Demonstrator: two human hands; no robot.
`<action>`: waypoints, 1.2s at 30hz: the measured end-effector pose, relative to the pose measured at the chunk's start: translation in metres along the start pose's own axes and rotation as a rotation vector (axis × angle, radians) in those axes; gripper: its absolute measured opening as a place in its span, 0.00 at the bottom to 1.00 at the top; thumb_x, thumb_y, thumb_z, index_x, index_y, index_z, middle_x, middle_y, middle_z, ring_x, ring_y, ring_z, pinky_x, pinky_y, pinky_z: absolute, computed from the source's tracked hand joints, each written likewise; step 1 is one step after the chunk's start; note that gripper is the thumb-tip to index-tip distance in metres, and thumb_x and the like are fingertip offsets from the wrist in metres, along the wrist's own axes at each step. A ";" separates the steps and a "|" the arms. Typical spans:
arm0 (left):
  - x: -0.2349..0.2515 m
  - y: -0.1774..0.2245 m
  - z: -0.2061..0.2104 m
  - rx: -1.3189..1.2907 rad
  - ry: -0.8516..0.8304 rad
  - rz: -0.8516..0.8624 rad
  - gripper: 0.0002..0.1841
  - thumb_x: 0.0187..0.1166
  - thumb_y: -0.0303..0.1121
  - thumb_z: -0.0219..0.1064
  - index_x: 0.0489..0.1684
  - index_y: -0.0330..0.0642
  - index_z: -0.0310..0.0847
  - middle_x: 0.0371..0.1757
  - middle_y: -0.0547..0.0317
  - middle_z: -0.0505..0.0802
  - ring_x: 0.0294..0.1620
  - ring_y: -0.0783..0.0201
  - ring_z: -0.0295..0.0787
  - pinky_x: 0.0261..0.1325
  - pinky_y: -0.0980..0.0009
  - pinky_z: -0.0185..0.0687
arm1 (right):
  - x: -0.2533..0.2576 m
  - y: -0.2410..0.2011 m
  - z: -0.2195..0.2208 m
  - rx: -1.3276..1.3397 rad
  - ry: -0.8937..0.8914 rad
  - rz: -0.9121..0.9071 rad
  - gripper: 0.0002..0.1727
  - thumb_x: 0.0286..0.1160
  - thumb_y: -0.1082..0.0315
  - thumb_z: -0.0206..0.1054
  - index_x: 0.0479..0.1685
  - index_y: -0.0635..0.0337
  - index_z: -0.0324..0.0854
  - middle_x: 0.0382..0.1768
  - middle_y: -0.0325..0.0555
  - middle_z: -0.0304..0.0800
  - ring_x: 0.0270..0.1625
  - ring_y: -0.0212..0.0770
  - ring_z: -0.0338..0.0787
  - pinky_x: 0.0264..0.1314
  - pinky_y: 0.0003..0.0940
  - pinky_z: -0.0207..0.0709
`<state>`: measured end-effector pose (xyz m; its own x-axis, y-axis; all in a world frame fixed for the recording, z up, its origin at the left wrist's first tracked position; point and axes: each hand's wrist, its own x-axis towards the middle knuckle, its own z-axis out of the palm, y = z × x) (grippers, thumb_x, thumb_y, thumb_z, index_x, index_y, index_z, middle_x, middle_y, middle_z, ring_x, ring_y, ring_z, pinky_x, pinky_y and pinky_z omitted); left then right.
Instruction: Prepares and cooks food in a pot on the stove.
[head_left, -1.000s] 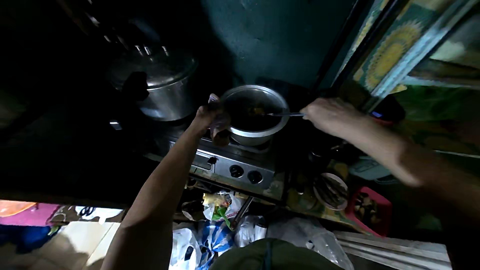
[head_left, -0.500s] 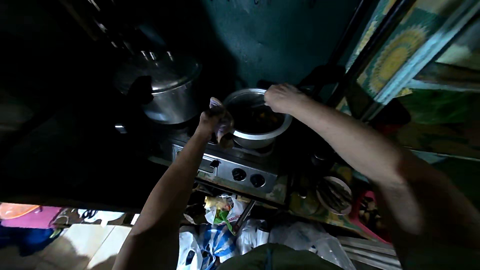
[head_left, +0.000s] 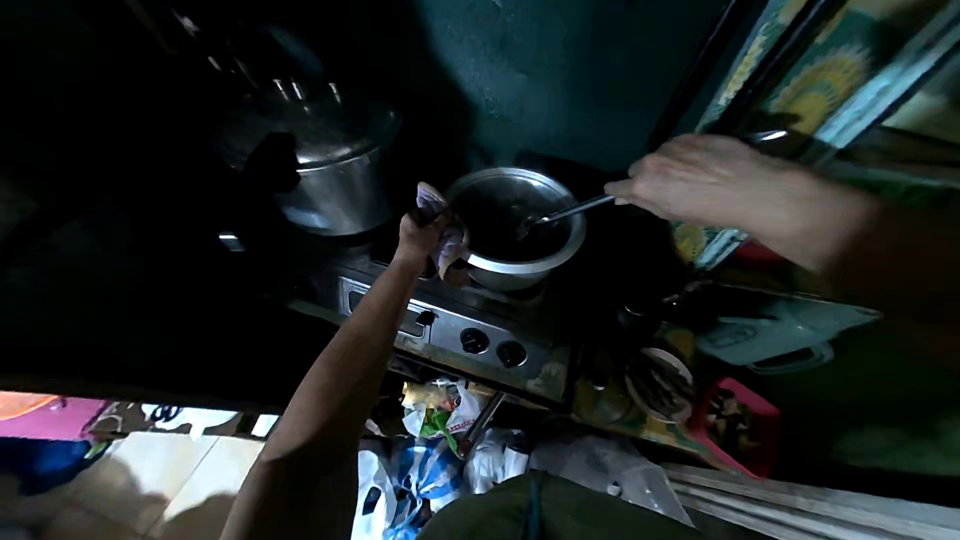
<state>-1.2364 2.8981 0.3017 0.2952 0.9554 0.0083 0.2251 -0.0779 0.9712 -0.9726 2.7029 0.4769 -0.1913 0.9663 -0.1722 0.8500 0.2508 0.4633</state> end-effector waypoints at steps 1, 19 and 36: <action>0.002 -0.001 -0.001 0.001 -0.016 -0.001 0.17 0.86 0.35 0.67 0.61 0.29 0.79 0.48 0.47 0.90 0.45 0.64 0.88 0.55 0.63 0.86 | -0.004 0.002 -0.001 -0.011 -0.022 0.023 0.14 0.91 0.62 0.58 0.61 0.55 0.87 0.38 0.57 0.88 0.43 0.61 0.90 0.46 0.57 0.82; 0.011 -0.002 -0.012 0.122 -0.139 0.072 0.16 0.87 0.35 0.65 0.59 0.27 0.80 0.47 0.45 0.89 0.44 0.63 0.86 0.56 0.60 0.84 | -0.014 -0.011 0.010 -0.035 -0.117 0.117 0.09 0.85 0.69 0.65 0.53 0.60 0.88 0.33 0.55 0.88 0.40 0.59 0.91 0.42 0.54 0.82; 0.011 -0.002 -0.010 0.133 -0.132 0.070 0.15 0.88 0.33 0.64 0.65 0.33 0.82 0.54 0.46 0.90 0.49 0.63 0.87 0.58 0.61 0.84 | 0.012 -0.054 0.034 0.321 -0.072 0.312 0.16 0.91 0.62 0.57 0.45 0.64 0.86 0.39 0.61 0.89 0.48 0.64 0.91 0.48 0.59 0.82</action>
<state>-1.2434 2.9114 0.3027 0.4319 0.9012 0.0346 0.3175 -0.1879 0.9294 -1.0041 2.6992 0.4200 0.1235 0.9834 -0.1328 0.9729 -0.0936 0.2115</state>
